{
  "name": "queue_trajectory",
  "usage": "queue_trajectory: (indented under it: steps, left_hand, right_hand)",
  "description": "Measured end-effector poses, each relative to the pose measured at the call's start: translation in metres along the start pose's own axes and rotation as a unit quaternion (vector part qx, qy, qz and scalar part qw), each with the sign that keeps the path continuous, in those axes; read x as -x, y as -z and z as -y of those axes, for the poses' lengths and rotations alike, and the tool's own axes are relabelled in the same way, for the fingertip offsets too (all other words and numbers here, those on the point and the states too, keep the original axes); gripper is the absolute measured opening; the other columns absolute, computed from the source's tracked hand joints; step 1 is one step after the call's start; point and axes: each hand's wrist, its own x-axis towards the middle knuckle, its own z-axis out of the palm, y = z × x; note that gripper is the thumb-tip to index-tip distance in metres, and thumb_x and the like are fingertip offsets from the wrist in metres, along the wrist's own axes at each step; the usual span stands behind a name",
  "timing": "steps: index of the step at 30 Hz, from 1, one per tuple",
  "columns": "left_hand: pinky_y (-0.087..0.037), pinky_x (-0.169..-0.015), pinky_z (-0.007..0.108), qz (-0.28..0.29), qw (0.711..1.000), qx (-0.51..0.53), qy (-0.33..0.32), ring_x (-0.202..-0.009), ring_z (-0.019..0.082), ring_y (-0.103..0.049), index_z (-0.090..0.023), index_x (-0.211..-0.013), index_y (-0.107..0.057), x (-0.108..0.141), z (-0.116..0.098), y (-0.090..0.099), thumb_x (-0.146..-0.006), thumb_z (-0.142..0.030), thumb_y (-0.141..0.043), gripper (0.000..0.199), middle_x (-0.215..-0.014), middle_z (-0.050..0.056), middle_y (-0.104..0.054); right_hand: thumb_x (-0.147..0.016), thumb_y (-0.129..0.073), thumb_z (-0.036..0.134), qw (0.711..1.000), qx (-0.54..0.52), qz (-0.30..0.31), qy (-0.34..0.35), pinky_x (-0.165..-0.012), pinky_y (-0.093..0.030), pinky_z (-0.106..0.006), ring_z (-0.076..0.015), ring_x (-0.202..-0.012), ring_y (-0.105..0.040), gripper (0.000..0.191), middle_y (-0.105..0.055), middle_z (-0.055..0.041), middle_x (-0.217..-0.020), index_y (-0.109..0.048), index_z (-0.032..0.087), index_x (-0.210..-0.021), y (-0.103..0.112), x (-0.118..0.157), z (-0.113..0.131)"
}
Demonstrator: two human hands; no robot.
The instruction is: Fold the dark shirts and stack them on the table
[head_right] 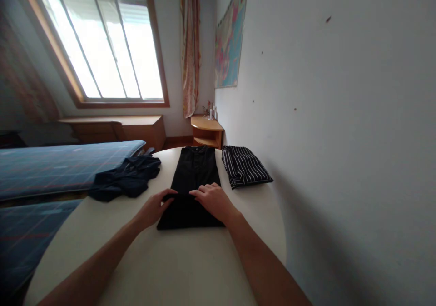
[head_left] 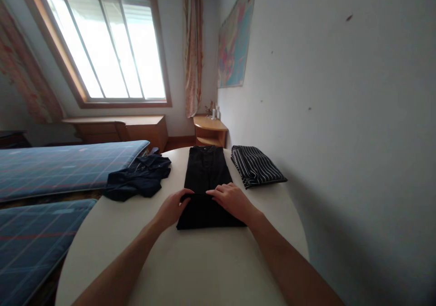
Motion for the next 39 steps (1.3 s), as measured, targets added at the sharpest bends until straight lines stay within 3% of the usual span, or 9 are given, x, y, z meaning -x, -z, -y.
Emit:
queue_trajectory:
  steps: [4,7,11,15,22,29,39]
  left_hand:
    - [-0.049,-0.095,0.037,0.002,0.999,-0.031,-0.018,-0.103,0.024,-0.066,-0.024,-0.114,-0.064,-0.002,0.012,-0.01,-0.091,-0.025,-0.048,0.028,-0.11,0.005,-0.072]
    - [-0.048,-0.099,0.04,0.008,0.999,-0.037,-0.036,-0.108,0.025,-0.065,-0.023,-0.117,-0.064,-0.004,0.015,-0.014,-0.089,-0.026,-0.052,0.03,-0.114,0.006,-0.071]
    - [-0.048,-0.099,0.04,0.01,0.998,-0.038,-0.048,-0.109,0.025,-0.065,-0.022,-0.12,-0.063,-0.004,0.013,-0.012,-0.087,-0.027,-0.057,0.034,-0.115,0.008,-0.071]
    - [-0.047,-0.102,0.041,0.021,0.998,-0.038,-0.04,-0.112,0.026,-0.063,-0.022,-0.123,-0.062,-0.002,0.009,-0.009,-0.087,-0.027,-0.057,0.037,-0.12,0.009,-0.069]
    - [-0.046,-0.102,0.043,0.023,0.997,-0.066,-0.036,-0.113,0.027,-0.062,-0.019,-0.122,-0.062,-0.004,0.007,-0.012,-0.089,-0.024,-0.057,0.034,-0.12,0.011,-0.069]
    - [-0.046,-0.1,0.041,0.015,0.997,-0.068,-0.044,-0.11,0.026,-0.063,-0.02,-0.119,-0.063,-0.005,0.01,-0.015,-0.089,-0.022,-0.057,0.031,-0.116,0.009,-0.069]
    - [-0.046,-0.102,0.041,0.023,0.996,-0.061,-0.06,-0.114,0.026,-0.059,-0.02,-0.123,-0.062,-0.006,0.011,-0.009,-0.089,-0.025,-0.058,0.034,-0.119,0.01,-0.067]
  right_hand:
    - [-0.096,-0.056,0.019,0.999,-0.037,0.002,-0.02,-0.094,-0.042,-0.034,-0.0211,-0.104,-0.062,0.046,-0.069,-0.0067,-0.112,-0.051,0.026,-0.14,-0.016,0.0,-0.008]
    - [-0.093,-0.06,0.024,0.994,-0.085,0.003,-0.067,-0.097,-0.043,-0.036,-0.0223,-0.108,-0.062,0.055,-0.068,-0.0085,-0.116,-0.045,0.022,-0.145,-0.023,0.003,-0.018]
    - [-0.088,-0.066,0.035,0.98,-0.156,0.004,-0.125,-0.095,-0.046,-0.035,-0.0229,-0.105,-0.064,0.051,-0.07,-0.0095,-0.115,-0.056,0.02,-0.136,-0.025,0.01,-0.035]
    - [-0.086,-0.068,0.038,0.968,-0.214,0.011,-0.128,-0.096,-0.046,-0.035,-0.0229,-0.107,-0.064,0.04,-0.07,-0.0096,-0.116,-0.067,0.019,-0.12,-0.025,0.013,-0.045]
    - [-0.086,-0.066,0.045,0.974,-0.16,0.025,-0.158,-0.093,-0.046,-0.036,-0.025,-0.103,-0.063,0.037,-0.071,-0.0119,-0.105,-0.07,0.015,-0.107,-0.022,0.014,-0.047]
    - [-0.089,-0.063,0.028,0.975,-0.172,0.006,-0.139,-0.087,-0.046,-0.029,-0.019,-0.095,-0.064,0.018,-0.069,-0.0072,-0.101,-0.069,0.017,-0.102,-0.021,0.013,-0.049]
    - [-0.093,-0.059,0.03,0.976,-0.162,0.033,-0.143,-0.091,-0.046,-0.03,-0.0193,-0.098,-0.065,0.021,-0.07,-0.008,-0.105,-0.072,0.018,-0.104,-0.025,0.013,-0.052]
